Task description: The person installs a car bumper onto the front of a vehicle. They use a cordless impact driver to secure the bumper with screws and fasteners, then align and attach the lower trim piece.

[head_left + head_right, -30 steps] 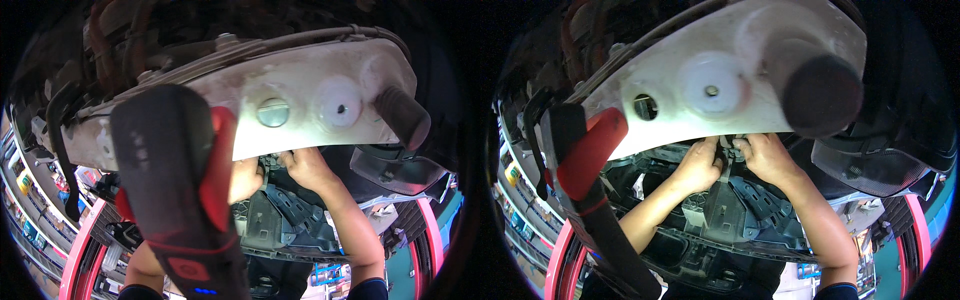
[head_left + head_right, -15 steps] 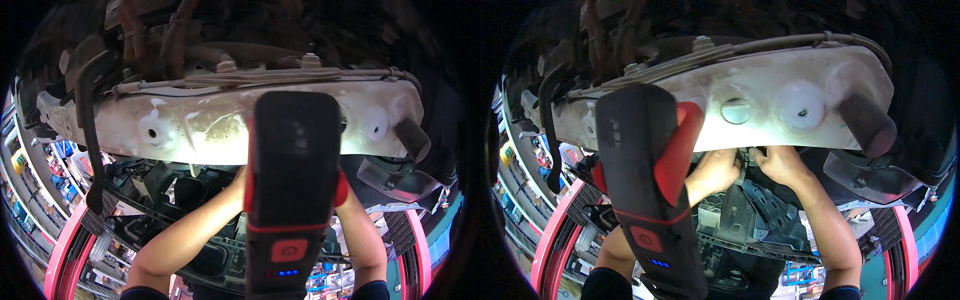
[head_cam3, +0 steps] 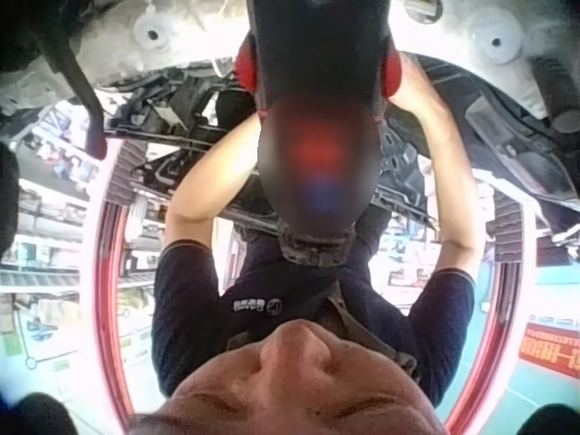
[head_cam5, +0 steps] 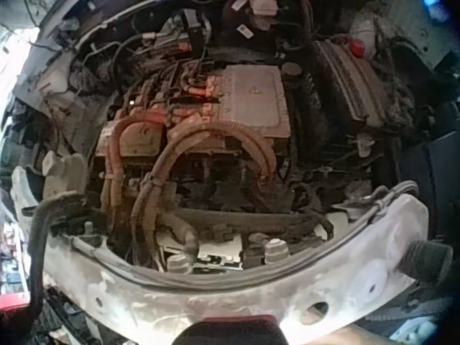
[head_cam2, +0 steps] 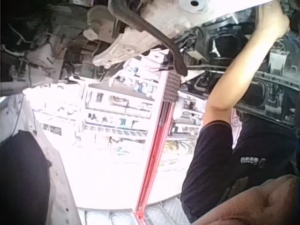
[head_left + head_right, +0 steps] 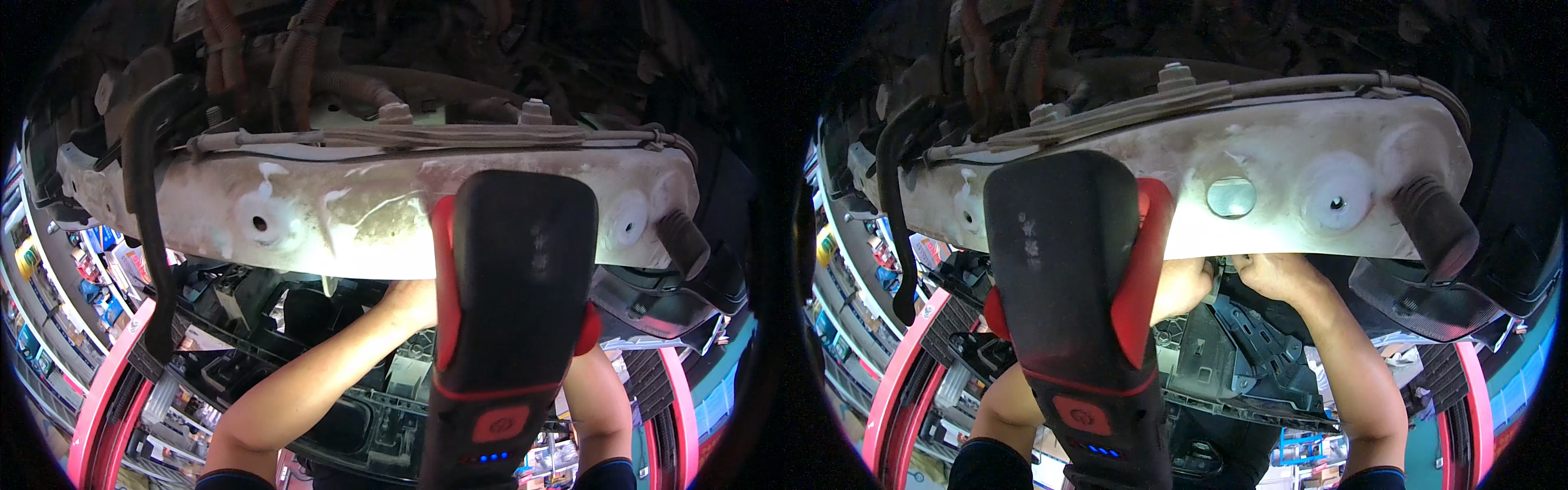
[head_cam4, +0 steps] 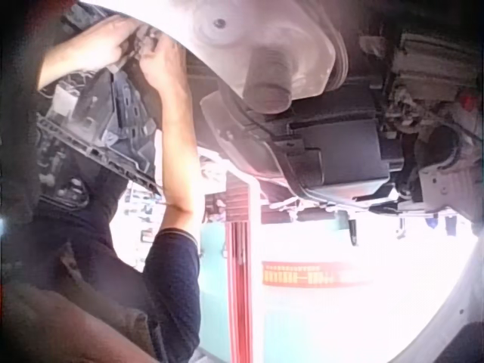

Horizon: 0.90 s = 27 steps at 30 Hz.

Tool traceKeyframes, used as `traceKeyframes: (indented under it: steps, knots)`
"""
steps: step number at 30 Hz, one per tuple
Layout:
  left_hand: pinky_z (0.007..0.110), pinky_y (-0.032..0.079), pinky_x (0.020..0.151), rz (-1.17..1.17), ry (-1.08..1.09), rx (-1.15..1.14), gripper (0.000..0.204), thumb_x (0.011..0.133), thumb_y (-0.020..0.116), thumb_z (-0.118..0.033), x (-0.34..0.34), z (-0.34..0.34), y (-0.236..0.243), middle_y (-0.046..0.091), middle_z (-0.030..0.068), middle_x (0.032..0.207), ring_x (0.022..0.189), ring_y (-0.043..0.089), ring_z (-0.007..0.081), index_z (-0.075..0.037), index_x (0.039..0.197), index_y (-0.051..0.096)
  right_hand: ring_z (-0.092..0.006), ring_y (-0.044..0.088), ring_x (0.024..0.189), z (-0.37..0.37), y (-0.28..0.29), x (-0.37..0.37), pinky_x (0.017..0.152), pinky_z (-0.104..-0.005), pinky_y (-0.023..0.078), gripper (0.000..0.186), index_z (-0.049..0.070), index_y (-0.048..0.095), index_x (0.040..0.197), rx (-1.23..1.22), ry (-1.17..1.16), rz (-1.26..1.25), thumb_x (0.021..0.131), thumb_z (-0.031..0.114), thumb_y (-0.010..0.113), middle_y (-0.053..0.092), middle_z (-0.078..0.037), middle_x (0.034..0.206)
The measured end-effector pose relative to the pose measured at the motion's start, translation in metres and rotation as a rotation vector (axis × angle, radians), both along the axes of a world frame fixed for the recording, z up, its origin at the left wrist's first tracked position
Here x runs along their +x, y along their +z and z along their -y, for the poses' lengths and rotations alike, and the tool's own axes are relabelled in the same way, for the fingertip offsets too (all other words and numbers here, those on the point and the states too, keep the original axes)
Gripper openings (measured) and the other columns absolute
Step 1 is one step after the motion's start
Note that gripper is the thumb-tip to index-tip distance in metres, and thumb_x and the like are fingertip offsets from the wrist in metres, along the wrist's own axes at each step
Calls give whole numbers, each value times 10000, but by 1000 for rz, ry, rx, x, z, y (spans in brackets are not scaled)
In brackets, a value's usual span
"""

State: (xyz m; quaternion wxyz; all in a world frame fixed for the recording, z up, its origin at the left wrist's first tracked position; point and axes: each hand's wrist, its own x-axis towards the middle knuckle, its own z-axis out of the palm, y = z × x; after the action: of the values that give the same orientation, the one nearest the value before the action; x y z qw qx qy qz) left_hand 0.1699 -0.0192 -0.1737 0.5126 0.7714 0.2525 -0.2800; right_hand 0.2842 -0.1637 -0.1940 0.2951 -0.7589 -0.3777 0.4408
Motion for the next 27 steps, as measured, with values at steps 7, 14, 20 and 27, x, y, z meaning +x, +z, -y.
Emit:
traceKeyframes:
  steps: [7,14,20,27]
  knots:
    - [512,493,968,-16,-7,-2,431,799,636,-35,0,0,2,640,308,1101,1088,624,464,87,1208,577,-411,666,952,-1,-2,-4,853,-506,527,199,27,697,1055,6,-41,-37,860,56,664,706,-219,1001]
    - [505,499,958,-10,0,-1,428,799,647,-46,2,-1,0,646,297,1089,1071,632,454,81,1203,587,-423,660,973,-6,5,1,864,-508,524,205,17,696,1061,-71,-39,-84,862,44,651,704,-230,1017]
    - [500,504,948,1,6,-5,426,798,657,-56,5,0,-1,651,288,1079,1057,639,445,75,1199,595,-449,655,942,3,-3,-5,841,-518,517,205,-6,697,1028,-105,12,-65,836,32,639,700,-253,999]
    - [494,510,937,1,21,-6,424,798,668,-67,3,0,-2,658,277,1066,1040,647,434,69,1194,604,-446,661,989,-5,5,0,874,-519,515,236,-10,699,1071,-167,20,-66,849,56,655,704,-262,1040]
